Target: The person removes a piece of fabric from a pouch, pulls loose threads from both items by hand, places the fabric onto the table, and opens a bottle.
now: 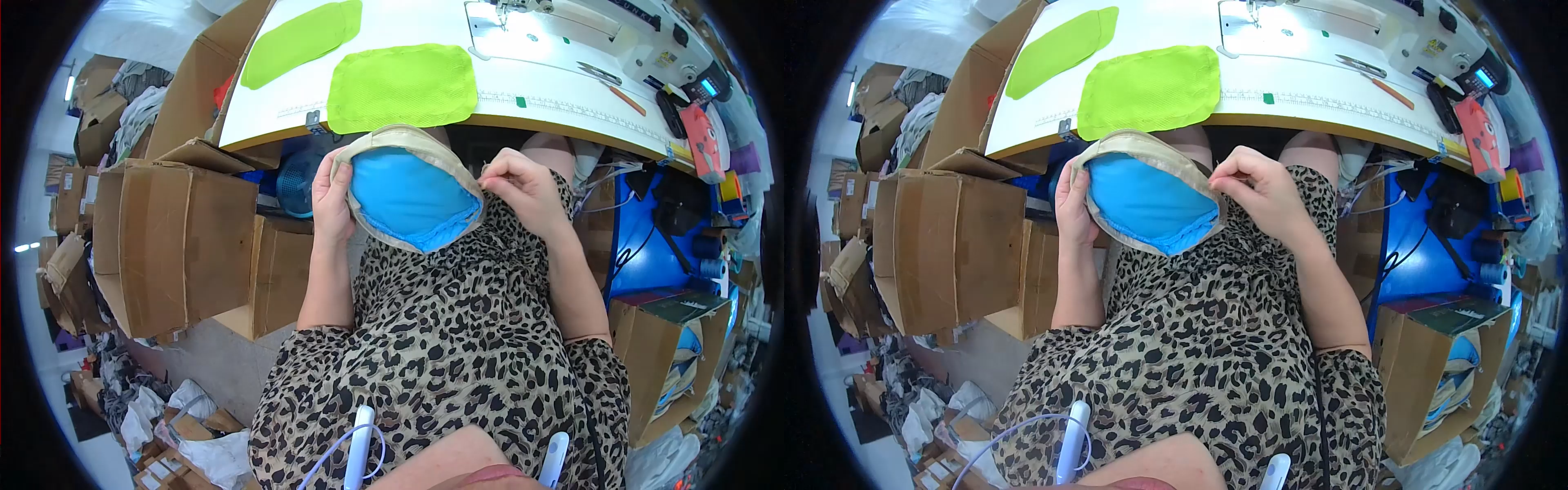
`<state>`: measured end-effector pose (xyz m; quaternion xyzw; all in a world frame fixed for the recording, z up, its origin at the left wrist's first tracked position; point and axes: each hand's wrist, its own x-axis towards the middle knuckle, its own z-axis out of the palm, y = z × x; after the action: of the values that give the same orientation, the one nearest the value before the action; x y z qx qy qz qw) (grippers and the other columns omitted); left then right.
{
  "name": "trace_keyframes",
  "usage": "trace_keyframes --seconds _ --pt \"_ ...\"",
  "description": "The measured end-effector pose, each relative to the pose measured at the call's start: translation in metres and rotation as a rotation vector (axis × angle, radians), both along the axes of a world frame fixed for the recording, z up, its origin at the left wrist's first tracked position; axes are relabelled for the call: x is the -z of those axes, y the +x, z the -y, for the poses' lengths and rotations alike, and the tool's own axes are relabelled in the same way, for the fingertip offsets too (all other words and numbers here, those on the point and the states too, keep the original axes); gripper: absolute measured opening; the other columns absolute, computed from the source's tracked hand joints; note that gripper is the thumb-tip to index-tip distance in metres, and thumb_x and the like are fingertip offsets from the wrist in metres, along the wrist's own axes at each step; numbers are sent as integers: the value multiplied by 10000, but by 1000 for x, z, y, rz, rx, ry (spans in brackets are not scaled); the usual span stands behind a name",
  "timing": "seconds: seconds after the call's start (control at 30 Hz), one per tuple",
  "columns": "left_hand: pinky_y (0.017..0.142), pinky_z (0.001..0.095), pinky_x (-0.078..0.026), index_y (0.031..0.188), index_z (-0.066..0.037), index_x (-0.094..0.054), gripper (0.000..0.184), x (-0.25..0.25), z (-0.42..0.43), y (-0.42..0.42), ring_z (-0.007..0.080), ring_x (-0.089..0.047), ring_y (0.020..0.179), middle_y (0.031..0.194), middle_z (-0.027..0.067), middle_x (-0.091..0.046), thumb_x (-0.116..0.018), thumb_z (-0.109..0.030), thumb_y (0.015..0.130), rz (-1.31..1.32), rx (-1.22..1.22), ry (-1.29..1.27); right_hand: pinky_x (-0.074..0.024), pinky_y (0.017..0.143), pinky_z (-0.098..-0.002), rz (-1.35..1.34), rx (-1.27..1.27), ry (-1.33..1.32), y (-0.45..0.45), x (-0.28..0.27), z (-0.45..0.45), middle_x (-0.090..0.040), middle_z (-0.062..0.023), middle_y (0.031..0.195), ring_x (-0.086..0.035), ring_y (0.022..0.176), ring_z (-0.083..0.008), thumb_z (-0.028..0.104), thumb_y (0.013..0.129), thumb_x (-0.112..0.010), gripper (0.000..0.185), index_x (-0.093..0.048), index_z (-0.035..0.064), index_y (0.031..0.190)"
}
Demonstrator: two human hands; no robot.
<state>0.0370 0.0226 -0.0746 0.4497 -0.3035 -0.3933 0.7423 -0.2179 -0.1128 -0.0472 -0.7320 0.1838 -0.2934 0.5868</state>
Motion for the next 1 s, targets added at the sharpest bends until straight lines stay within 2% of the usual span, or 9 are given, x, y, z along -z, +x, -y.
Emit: trace_keyframes --seconds 0.13,0.2,0.27,0.4,0.53,0.73,1.0 --pt "853 272 -483 1160 -5 -534 273 3 2 4 138 -584 964 1077 78 -612 -518 -192 961 -47 -38 24 -438 674 -214 465 -107 272 -16 1 16 -557 -47 872 -520 743 -90 -9 893 -547 47 -594 0 891" --pt "854 292 -492 1168 -7 -529 272 0 3 4 151 -590 968 1079 85 -612 -496 -190 970 -124 -75 17 -449 668 -211 457 -6 315 -21 0 15 -572 -38 863 -532 736 -84 10 899 -556 52 -605 -6 909" --pt "870 308 -492 1194 -8 -515 291 3 6 5 168 -588 993 1112 96 -601 -485 -195 973 -177 -86 16 -458 664 -204 220 132 271 -20 1 14 -590 -28 834 -545 716 -77 38 901 -576 80 -613 -20 942" --pt "926 360 -481 1276 -15 -467 355 3 8 9 220 -566 1080 1222 127 -556 -449 -219 986 -319 -122 40 -465 675 -196 125 85 272 -15 1 0 -598 -17 811 -556 726 -59 8 904 -564 102 -617 -20 986" --pt "1000 428 -424 1339 -23 -411 422 10 6 18 282 -502 1181 1327 155 -483 -414 -268 995 -487 -75 100 -461 681 -191 118 71 230 -17 1 -4 -591 -17 818 -552 729 -60 4 912 -548 113 -614 -20 1002" --pt "1052 499 -347 1364 -15 -371 468 8 5 18 344 -434 1249 1387 186 -424 -376 -305 998 -719 11 164 -459 698 -191 169 54 184 -14 -4 -13 -562 -11 845 -548 753 -59 4 920 -535 118 -612 -20 1007" --pt "1065 495 -337 1366 2 -357 464 -9 4 9 335 -415 1271 1398 188 -410 -347 -287 1003 -778 2 167 -466 708 -193 240 0 129 -5 -13 -27 -546 -20 883 -563 788 -71 -45 888 -561 148 -610 -16 1025"
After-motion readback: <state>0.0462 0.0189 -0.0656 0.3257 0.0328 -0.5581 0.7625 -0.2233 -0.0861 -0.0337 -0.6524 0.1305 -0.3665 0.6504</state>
